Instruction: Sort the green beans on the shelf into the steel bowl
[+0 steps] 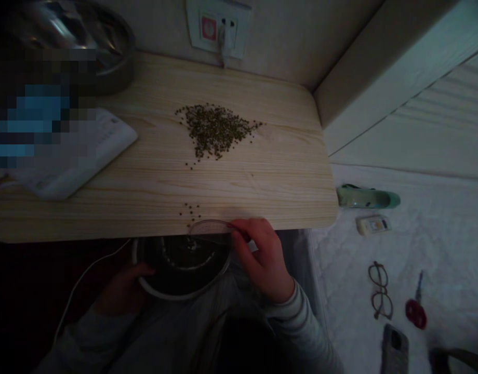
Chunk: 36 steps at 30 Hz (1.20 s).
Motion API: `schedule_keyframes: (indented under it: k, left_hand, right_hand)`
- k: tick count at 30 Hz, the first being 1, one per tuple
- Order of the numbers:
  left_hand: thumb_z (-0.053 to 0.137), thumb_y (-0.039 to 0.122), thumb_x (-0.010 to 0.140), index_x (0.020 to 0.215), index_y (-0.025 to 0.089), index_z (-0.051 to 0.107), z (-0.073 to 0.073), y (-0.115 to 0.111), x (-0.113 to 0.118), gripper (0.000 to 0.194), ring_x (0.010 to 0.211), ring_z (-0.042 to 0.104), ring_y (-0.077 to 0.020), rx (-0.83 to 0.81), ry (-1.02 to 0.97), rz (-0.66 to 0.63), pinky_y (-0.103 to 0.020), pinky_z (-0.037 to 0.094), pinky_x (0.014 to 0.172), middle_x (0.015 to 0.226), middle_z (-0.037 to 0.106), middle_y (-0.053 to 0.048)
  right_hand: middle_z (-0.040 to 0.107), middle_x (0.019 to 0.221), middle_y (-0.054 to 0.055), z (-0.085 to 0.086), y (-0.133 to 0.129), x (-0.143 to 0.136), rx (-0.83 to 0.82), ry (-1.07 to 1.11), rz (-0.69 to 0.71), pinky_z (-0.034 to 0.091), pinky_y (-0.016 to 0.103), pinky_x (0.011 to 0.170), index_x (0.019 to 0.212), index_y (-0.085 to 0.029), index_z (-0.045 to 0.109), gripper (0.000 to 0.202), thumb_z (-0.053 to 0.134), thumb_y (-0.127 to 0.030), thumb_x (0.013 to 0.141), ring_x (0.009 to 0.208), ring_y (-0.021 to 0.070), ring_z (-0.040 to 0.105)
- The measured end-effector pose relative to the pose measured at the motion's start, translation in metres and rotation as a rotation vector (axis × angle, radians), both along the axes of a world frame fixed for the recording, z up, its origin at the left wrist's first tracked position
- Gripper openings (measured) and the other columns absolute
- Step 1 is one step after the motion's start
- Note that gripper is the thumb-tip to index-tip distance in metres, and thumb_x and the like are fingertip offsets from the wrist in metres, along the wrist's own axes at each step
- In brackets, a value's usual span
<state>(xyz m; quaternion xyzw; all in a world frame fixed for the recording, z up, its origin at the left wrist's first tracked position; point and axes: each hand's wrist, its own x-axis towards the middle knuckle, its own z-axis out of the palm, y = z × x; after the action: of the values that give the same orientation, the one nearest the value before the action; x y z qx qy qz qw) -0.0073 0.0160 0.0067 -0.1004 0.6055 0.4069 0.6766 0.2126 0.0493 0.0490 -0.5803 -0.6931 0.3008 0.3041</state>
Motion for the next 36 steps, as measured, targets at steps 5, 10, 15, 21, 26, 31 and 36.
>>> schedule_keyframes:
  k: [5, 10, 15, 21, 26, 31, 36]
  left_hand:
    - [0.054, -0.002, 0.040, 0.089, 0.022, 0.062, -0.002, -0.021, -0.007, 0.055, 0.087, 0.059, -0.0299, 0.072, 0.073, -0.098, -0.033, 0.050, 0.064, 0.079, 0.069, -0.002]
    - [0.055, -0.001, 0.038, 0.092, 0.023, 0.061, -0.001, -0.030, -0.007, 0.060, 0.085, 0.059, -0.0308, 0.041, 0.099, -0.148, -0.033, 0.049, 0.063, 0.075, 0.069, -0.002]
    - [0.056, 0.000, 0.036, 0.092, 0.022, 0.061, 0.000, -0.028, -0.006, 0.060, 0.086, 0.058, -0.0307, 0.019, 0.115, -0.114, -0.033, 0.048, 0.064, 0.070, 0.068, -0.001]
    - [0.058, 0.005, 0.040, 0.089, 0.017, 0.062, 0.004, -0.027, -0.004, 0.051, 0.076, 0.060, -0.0287, 0.024, 0.118, -0.135, -0.034, 0.047, 0.062, 0.067, 0.068, -0.002]
    - [0.058, 0.006, 0.041, 0.096, 0.018, 0.062, 0.008, -0.024, -0.001, 0.056, 0.076, 0.060, -0.0286, 0.066, 0.094, -0.117, -0.035, 0.046, 0.066, 0.066, 0.067, -0.002]
    - [0.058, 0.004, 0.042, 0.104, 0.021, 0.057, 0.009, -0.020, -0.002, 0.065, 0.080, 0.060, -0.0278, 0.102, 0.108, -0.092, -0.035, 0.046, 0.069, 0.073, 0.068, -0.001]
    - [0.059, 0.006, 0.042, 0.102, 0.019, 0.058, 0.009, -0.019, -0.003, 0.062, 0.078, 0.060, -0.0283, 0.081, 0.067, -0.114, -0.036, 0.046, 0.068, 0.074, 0.068, -0.002]
  right_hand:
    - [0.059, 0.082, 0.001, -0.002, -0.003, 0.001, 0.006, 0.071, -0.038, 0.043, 0.030, 0.067, 0.093, -0.025, 0.055, 0.018, 0.048, -0.020, 0.077, 0.076, 0.0145, 0.054]
    - [0.060, 0.085, 0.001, -0.004, -0.002, -0.004, 0.053, 0.068, -0.089, 0.044, 0.030, 0.069, 0.093, -0.025, 0.054, 0.018, 0.048, -0.020, 0.077, 0.079, 0.0148, 0.054]
    - [0.060, 0.084, 0.002, -0.002, -0.001, -0.006, 0.069, 0.008, -0.085, 0.044, 0.030, 0.068, 0.093, -0.024, 0.055, 0.018, 0.048, -0.019, 0.077, 0.077, 0.0146, 0.055]
    - [0.060, 0.080, 0.002, -0.003, -0.001, -0.009, 0.103, -0.047, -0.081, 0.043, 0.030, 0.067, 0.092, -0.022, 0.055, 0.017, 0.048, -0.018, 0.076, 0.075, 0.0148, 0.054]
    - [0.058, 0.073, 0.001, -0.001, 0.001, -0.013, 0.117, -0.056, -0.039, 0.041, 0.030, 0.064, 0.092, -0.021, 0.055, 0.018, 0.049, -0.017, 0.076, 0.069, 0.0139, 0.052]
    - [0.058, 0.073, 0.001, 0.001, 0.000, -0.010, 0.092, 0.008, 0.045, 0.041, 0.031, 0.065, 0.089, -0.021, 0.056, 0.016, 0.050, -0.016, 0.075, 0.069, 0.0136, 0.051]
    - [0.057, 0.077, 0.001, -0.003, -0.001, -0.002, 0.077, 0.111, -0.135, 0.042, 0.028, 0.063, 0.088, -0.021, 0.056, 0.015, 0.049, -0.017, 0.076, 0.070, 0.0129, 0.052]
